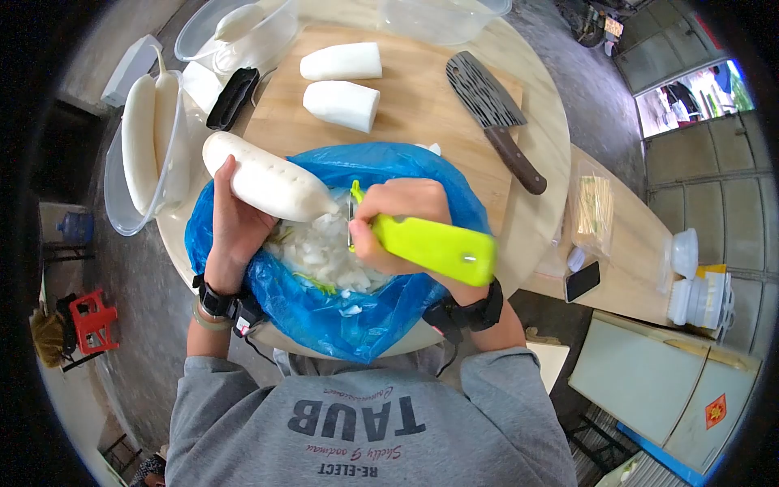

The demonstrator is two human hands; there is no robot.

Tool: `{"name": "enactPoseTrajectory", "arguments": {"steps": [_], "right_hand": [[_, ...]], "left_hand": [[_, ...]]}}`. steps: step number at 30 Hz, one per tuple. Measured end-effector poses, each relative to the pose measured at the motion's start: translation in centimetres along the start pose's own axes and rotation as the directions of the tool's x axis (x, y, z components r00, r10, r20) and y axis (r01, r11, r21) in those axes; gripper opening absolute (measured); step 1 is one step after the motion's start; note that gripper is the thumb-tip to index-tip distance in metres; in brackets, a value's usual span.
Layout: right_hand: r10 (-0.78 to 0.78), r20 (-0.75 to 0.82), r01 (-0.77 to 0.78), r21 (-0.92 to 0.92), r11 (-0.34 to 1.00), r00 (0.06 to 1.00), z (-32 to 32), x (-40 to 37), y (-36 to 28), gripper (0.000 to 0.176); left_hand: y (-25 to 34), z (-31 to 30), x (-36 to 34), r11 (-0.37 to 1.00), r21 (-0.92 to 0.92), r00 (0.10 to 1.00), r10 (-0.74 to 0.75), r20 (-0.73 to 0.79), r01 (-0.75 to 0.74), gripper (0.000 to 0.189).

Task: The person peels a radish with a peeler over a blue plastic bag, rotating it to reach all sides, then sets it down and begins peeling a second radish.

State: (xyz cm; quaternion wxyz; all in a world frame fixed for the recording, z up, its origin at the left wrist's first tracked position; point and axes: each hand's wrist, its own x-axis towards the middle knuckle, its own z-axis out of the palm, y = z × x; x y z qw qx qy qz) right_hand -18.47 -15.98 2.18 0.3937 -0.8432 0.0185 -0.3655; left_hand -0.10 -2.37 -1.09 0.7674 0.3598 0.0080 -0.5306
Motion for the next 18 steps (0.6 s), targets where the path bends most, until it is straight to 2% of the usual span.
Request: {"name": "enactPoseTrajectory", "arguments": {"steps": [2,5,11,18], "right_hand": [[0.029,-0.074,-0.023,0.086,0.996,0.997,0.1,-0.3,0.1,0.006],[0.125,-0.052,-0.118,0.124,0.985,0.991,0.2,-0.3,-0.5,0.015],[0.166,0.039,-0.17,0.158,0.973,0.985,1.0,-0.3,-0.8,0.033],[0.234,0.058,-0.241,0.201,0.949,0.97,1.9,-0.6,-0.7,0.034]], "left_hand": [[0.0,0.0,0.0,1.0,0.004,1.0,0.004,-0.009,-0.004,0.05],[0.0,0.0,0.0,1.0,0.0,1.0,0.009,-0.008,-0.009,0.049],[-0.1,-0.6,0.2,0.999,0.037,1.0,-0.012,0.009,0.011,0.047],[-0.1,-0.5,0.0,0.999,0.042,1.0,-0.027,0.014,0.027,0.045]]}}
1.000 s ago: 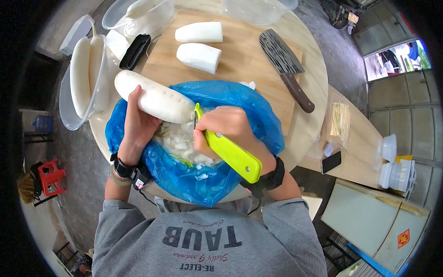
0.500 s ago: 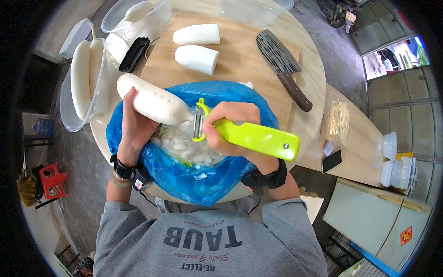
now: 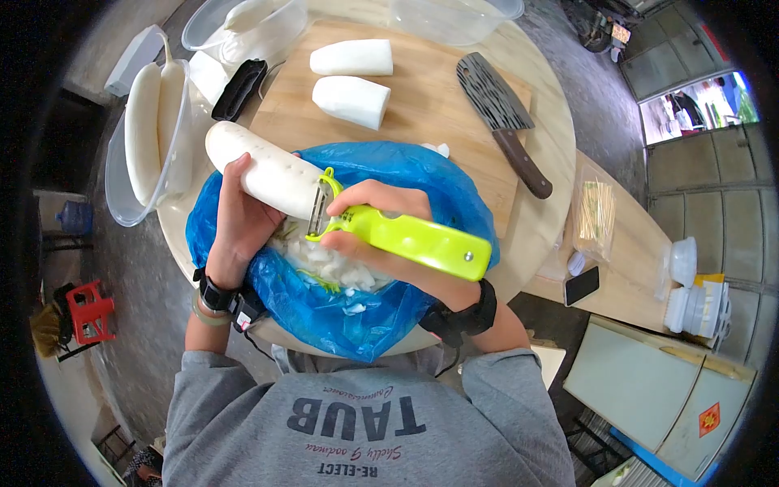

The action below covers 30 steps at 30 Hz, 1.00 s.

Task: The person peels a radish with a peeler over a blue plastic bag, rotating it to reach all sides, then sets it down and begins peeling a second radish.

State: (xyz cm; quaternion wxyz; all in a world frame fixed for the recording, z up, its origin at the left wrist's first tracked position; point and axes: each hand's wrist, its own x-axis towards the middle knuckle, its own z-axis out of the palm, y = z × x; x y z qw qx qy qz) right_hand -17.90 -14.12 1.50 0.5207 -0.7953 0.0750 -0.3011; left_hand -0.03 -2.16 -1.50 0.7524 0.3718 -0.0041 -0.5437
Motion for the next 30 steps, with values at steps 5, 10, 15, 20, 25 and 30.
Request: {"name": "enactPoseTrajectory", "arguments": {"steps": [5,10,15,20,25,30], "right_hand": [[0.014,-0.011,-0.014,-0.01,1.0,1.0,0.0,0.2,-0.3,0.023],[0.111,-0.021,-0.113,-0.136,0.984,0.994,-0.6,-0.1,-0.2,0.014],[0.184,-0.123,-0.17,0.111,0.979,0.975,-0.6,-0.4,1.1,0.021],[0.033,-0.102,-0.016,0.164,0.986,0.994,-1.0,-0.2,0.3,0.016],[0.058,-0.088,-0.045,0.142,0.989,0.994,-0.9,-0.5,0.6,0.014],[0.136,-0.114,-0.122,0.124,0.985,0.984,0.1,-0.3,-0.4,0.015]], "left_hand": [[0.1,-0.2,0.1,0.998,-0.049,0.999,-0.028,0.032,0.03,0.046],[0.1,0.1,0.0,0.997,-0.063,0.998,-0.031,0.052,0.034,0.049],[0.6,0.4,-0.4,0.992,-0.123,0.996,-0.01,0.092,0.021,0.053],[0.5,0.2,-0.2,0.995,-0.091,0.997,-0.028,0.079,0.035,0.054],[0.4,0.2,-0.2,0.996,-0.088,0.997,-0.024,0.074,0.03,0.052],[0.2,-0.1,0.1,0.996,-0.08,0.999,-0.03,0.033,0.033,0.048]]}}
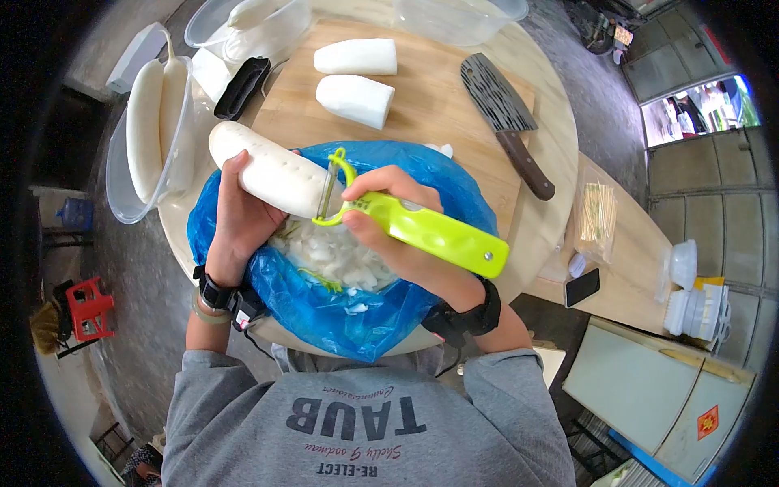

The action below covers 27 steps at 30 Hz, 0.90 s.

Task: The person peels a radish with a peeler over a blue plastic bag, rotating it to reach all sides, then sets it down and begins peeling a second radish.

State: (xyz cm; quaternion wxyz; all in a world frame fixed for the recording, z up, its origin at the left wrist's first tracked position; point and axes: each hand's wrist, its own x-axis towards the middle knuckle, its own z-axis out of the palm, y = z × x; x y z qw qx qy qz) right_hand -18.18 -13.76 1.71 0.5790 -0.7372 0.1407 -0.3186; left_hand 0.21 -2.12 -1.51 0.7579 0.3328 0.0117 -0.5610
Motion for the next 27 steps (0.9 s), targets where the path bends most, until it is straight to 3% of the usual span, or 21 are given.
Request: {"name": "enactPoseTrajectory", "arguments": {"steps": [3,9,12,18,20,21,22,24,27], "right_hand": [[-0.006,0.092,0.007,-0.011,1.0,0.996,0.3,-0.1,0.5,0.019],[0.088,0.054,-0.09,0.051,0.995,0.995,0.4,-0.1,0.3,0.013],[0.079,0.058,-0.077,-0.025,0.997,0.995,0.4,0.0,0.0,0.012],[0.011,0.054,0.002,-0.235,0.972,0.998,0.4,0.3,-0.1,0.015],[0.082,0.046,-0.061,-0.352,0.934,0.996,0.0,0.4,0.8,0.026],[0.166,0.029,-0.152,-0.271,0.95,0.986,0.1,0.7,0.4,0.029],[0.157,0.021,-0.149,-0.205,0.967,0.987,0.2,0.7,0.6,0.03],[0.141,0.005,-0.141,-0.07,0.988,0.99,0.1,0.4,1.2,0.03],[0.04,-0.005,-0.041,-0.032,0.999,0.999,-0.2,0.2,1.1,0.025]], "left_hand": [[0.0,0.0,0.0,0.999,0.032,1.0,-0.013,0.018,0.012,0.046],[-0.1,0.3,-0.1,0.999,0.048,0.999,-0.008,0.038,0.006,0.045],[-0.1,0.3,-0.1,0.999,0.036,0.999,0.003,0.037,-0.004,0.046],[-0.6,0.9,-0.2,0.978,0.205,1.0,0.026,-0.005,-0.025,0.056],[-0.3,0.2,-0.2,0.995,0.095,0.998,-0.015,0.059,0.009,0.057],[0.0,0.0,-0.2,0.999,0.042,0.995,-0.034,0.095,0.03,0.057],[0.2,0.1,-0.3,1.0,0.001,0.995,-0.031,0.095,0.031,0.056],[0.5,0.5,-0.5,0.996,-0.083,0.995,-0.025,0.094,0.033,0.054],[0.4,0.2,-0.2,0.997,-0.07,0.997,-0.031,0.077,0.036,0.054]]}}
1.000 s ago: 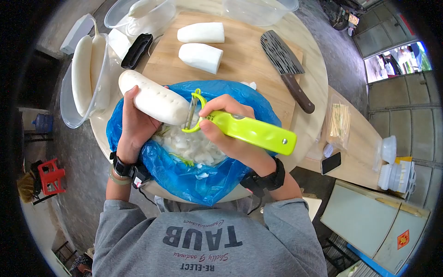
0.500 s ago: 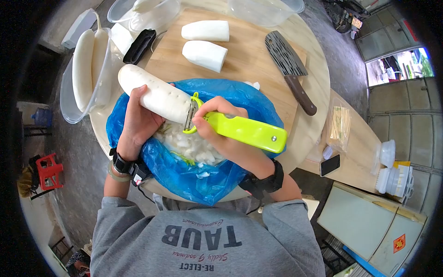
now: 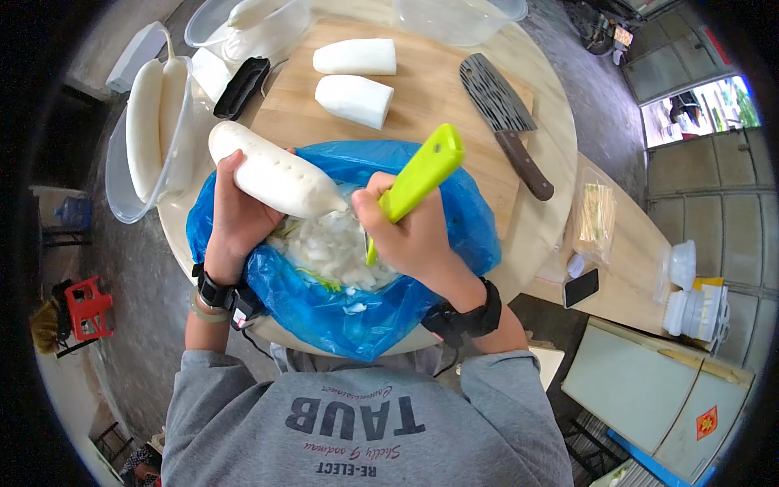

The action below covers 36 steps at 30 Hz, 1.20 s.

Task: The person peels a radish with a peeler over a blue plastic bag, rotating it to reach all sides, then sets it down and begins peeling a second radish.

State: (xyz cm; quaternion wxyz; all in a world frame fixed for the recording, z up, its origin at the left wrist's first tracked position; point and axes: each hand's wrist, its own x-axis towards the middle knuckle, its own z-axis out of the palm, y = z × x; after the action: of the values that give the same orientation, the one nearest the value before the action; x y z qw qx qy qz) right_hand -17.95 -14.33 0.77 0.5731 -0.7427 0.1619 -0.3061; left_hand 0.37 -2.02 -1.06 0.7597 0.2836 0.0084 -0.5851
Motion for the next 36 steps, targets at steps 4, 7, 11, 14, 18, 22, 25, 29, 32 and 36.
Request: {"name": "enactPoseTrajectory", "arguments": {"steps": [4,7,11,14,18,22,25,29,32,36], "right_hand": [[0.052,0.011,-0.053,0.216,0.975,0.999,-0.5,-0.2,-0.8,0.009],[-0.066,0.058,0.059,0.119,0.991,0.996,-0.7,-0.2,-1.0,0.011],[-0.217,0.108,0.216,0.026,0.976,0.97,-0.4,-0.1,-1.2,0.017],[-0.356,0.131,0.368,-0.087,0.926,0.925,-0.3,0.0,-0.2,0.021],[-0.454,0.127,0.47,-0.171,0.866,0.882,-1.3,0.0,0.1,0.032],[-0.458,0.145,0.48,-0.248,0.842,0.877,-1.8,0.3,-0.8,0.048],[-0.447,0.139,0.467,-0.194,0.862,0.883,-1.5,0.3,-0.6,0.049],[-0.308,0.129,0.315,-0.037,0.948,0.943,-1.0,0.1,-0.7,0.047],[-0.279,0.16,0.281,0.009,0.96,0.947,-1.3,0.0,-1.0,0.041],[-0.186,0.111,0.181,0.052,0.982,0.976,-1.1,-0.2,-1.3,0.036]], "left_hand": [[-0.1,0.1,0.0,1.0,0.018,0.999,0.014,-0.036,-0.013,0.054],[-0.2,0.1,0.1,0.999,0.033,0.998,0.033,-0.062,-0.031,0.054],[-0.2,0.3,-0.1,0.999,0.028,0.997,0.044,-0.061,-0.042,0.054],[0.0,0.1,-0.3,1.0,0.004,0.999,0.031,0.009,-0.031,0.055],[-0.3,0.0,-0.3,0.992,0.116,0.998,0.058,-0.015,-0.056,0.057],[-0.4,0.0,-0.1,0.981,0.189,0.995,0.066,-0.069,-0.052,0.057],[-0.6,0.3,-0.2,0.986,0.147,0.991,0.097,-0.095,-0.082,0.055],[-0.6,0.0,-0.3,0.987,0.144,0.996,0.075,-0.048,-0.067,0.052],[-0.7,0.2,-0.3,0.976,0.207,0.996,0.079,-0.03,-0.071,0.051],[-0.9,0.2,-0.5,0.954,0.285,0.993,0.111,-0.033,-0.097,0.05]]}}
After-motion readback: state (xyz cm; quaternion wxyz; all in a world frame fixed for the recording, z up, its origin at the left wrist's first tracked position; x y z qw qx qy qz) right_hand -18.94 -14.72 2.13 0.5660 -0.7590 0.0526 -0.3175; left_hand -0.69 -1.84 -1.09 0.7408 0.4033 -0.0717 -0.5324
